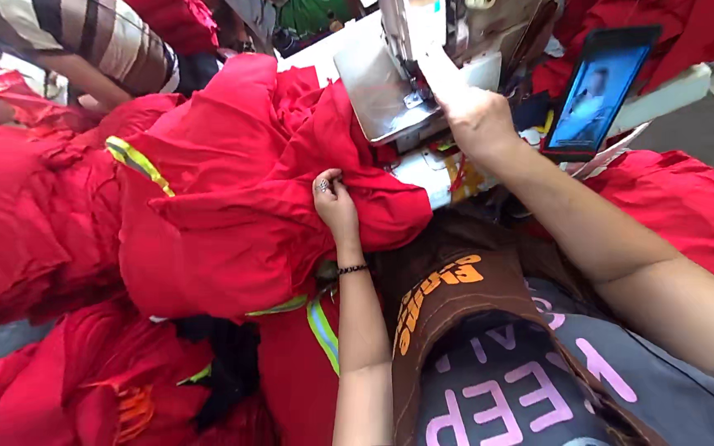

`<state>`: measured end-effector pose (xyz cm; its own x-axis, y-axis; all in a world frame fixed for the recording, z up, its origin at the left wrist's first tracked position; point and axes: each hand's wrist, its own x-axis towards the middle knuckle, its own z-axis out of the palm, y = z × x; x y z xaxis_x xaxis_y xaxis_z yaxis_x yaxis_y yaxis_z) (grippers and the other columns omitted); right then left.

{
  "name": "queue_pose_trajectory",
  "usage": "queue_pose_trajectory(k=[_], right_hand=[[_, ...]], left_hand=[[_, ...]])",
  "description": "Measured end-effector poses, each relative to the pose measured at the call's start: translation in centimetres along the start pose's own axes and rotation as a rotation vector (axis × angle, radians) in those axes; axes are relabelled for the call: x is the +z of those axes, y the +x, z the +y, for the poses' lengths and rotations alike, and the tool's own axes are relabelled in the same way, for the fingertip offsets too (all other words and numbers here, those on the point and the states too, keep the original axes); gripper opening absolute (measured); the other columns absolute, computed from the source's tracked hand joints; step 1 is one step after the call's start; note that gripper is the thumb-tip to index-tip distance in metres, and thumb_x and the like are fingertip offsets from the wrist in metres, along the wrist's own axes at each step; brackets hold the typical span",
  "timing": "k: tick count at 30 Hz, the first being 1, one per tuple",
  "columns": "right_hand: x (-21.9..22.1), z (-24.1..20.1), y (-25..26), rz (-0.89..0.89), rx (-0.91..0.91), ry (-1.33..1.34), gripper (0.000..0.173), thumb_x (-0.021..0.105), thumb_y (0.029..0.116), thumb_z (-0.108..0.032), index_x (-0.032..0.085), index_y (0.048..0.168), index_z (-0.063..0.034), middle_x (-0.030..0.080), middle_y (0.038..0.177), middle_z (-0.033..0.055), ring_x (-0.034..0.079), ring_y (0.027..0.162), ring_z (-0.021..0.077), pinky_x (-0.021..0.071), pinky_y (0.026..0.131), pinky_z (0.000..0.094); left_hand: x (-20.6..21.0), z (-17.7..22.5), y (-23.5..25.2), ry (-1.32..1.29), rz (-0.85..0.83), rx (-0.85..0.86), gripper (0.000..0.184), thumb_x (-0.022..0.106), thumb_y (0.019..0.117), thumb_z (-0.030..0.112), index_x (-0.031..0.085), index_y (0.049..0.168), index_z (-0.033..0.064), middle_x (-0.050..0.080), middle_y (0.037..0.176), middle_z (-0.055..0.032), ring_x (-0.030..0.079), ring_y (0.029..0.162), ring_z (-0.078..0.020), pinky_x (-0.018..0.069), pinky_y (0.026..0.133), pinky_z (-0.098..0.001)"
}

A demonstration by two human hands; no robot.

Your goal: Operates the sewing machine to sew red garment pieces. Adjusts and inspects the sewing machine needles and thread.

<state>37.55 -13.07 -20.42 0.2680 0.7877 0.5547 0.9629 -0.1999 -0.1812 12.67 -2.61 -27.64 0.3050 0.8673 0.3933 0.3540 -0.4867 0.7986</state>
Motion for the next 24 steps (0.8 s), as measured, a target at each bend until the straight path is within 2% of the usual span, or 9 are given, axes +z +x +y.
queue_pose_trajectory(k=[6,8,11,13,15,18,21,23,24], right_hand=[[-0.7,-0.3,0.6,-0.02,0.022,0.031,0.045,0.044,0.1033,0.001,0.057,0.146,-0.0083,0.07,0.12,0.0223,0.073,0.082,0.0417,0.0566,0.069,0.0551],[-1.0,-0.1,0.7,-0.014,-0.003,0.053,0.052,0.045,0.1022,0.003,0.051,0.152,-0.0121,0.062,0.14,0.0167,0.074,0.086,0.0374,0.0582,0.07,0.0516],[-1.5,-0.9,-0.3,-0.016,0.014,0.197,0.049,0.042,0.104,0.001,0.053,0.15,-0.0111,0.05,0.155,0.0111,0.074,0.099,0.0332,0.0599,0.077,0.0487],[-1.4,-2.1,-2.0,-0.014,0.022,0.335,0.038,0.045,0.1053,-0.003,0.062,0.139,-0.0058,0.06,0.144,0.0161,0.072,0.107,0.0332,0.0605,0.084,0.0484],[-0.2,-3.0,-4.0,-0.083,-0.021,0.427,0.028,0.053,0.1037,-0.008,0.069,0.126,-0.0035,0.068,0.124,0.0184,0.071,0.106,0.0321,0.0603,0.086,0.0482],[3.0,-3.5,-6.1,-0.289,-0.105,0.495,0.031,0.071,0.0961,-0.025,0.071,0.12,-0.0052,0.068,0.118,0.0181,0.066,0.11,0.0357,0.0519,0.095,0.0573],[4.6,-3.8,-6.6,-0.299,-0.118,0.555,0.012,0.067,0.0963,-0.017,0.072,0.1,-0.0061,0.07,0.11,0.0126,0.066,0.104,0.0311,0.0498,0.095,0.0554],[3.7,-3.9,-6.3,-0.282,-0.065,0.698,0.01,0.065,0.0969,-0.008,0.071,0.103,-0.0031,0.072,0.1,0.0115,0.07,0.094,0.0255,0.0573,0.087,0.048],[2.6,-4.1,-5.9,-0.314,-0.035,0.784,0.013,0.063,0.0983,-0.006,0.07,0.108,-0.0026,0.072,0.099,0.0108,0.071,0.091,0.0226,0.0596,0.084,0.0448]], left_hand=[[-0.8,1.2,-0.9,-0.022,-0.037,0.058,0.025,0.047,0.1044,0.002,0.061,0.125,0.001,0.065,0.122,-0.0136,0.065,0.105,-0.0164,0.0537,0.092,-0.0297],[-0.1,0.3,-0.3,-0.049,0.019,0.041,0.021,0.051,0.1037,0.003,0.064,0.12,0.0027,0.066,0.117,-0.0114,0.065,0.101,-0.0145,0.0548,0.089,-0.0283],[1.1,-1.4,1.3,-0.076,0.098,-0.006,0.021,0.052,0.0989,-0.001,0.068,0.113,-0.0008,0.068,0.109,-0.0123,0.066,0.093,-0.0134,0.0565,0.084,-0.028],[0.5,-0.8,1.1,-0.046,0.035,-0.034,0.022,0.051,0.1013,0.0,0.065,0.118,0.0002,0.067,0.114,-0.0122,0.065,0.096,-0.0137,0.0546,0.086,-0.0284],[1.1,-1.4,1.3,-0.067,0.084,-0.041,0.02,0.053,0.0993,-0.001,0.067,0.113,-0.0005,0.068,0.11,-0.011,0.066,0.093,-0.012,0.0559,0.084,-0.0269],[0.5,-0.4,-0.1,-0.047,0.059,0.004,0.022,0.05,0.1033,0.002,0.063,0.121,0.0015,0.066,0.118,-0.0098,0.065,0.1,-0.0116,0.055,0.088,-0.0272],[0.0,1.6,-0.7,0.06,0.108,0.123,0.024,0.052,0.1054,0.008,0.062,0.127,0.0045,0.064,0.127,-0.0076,0.062,0.113,-0.0142,0.0536,0.095,-0.0304],[-0.7,3.9,0.4,0.076,0.033,0.272,0.023,0.051,0.1052,0.008,0.066,0.122,0.0024,0.066,0.128,-0.0083,0.059,0.125,-0.0195,0.0489,0.106,-0.037],[-1.1,5.4,1.3,0.054,-0.087,0.361,0.024,0.049,0.1056,0.009,0.067,0.119,0.0014,0.067,0.128,-0.0096,0.058,0.128,-0.0224,0.0451,0.111,-0.042]])
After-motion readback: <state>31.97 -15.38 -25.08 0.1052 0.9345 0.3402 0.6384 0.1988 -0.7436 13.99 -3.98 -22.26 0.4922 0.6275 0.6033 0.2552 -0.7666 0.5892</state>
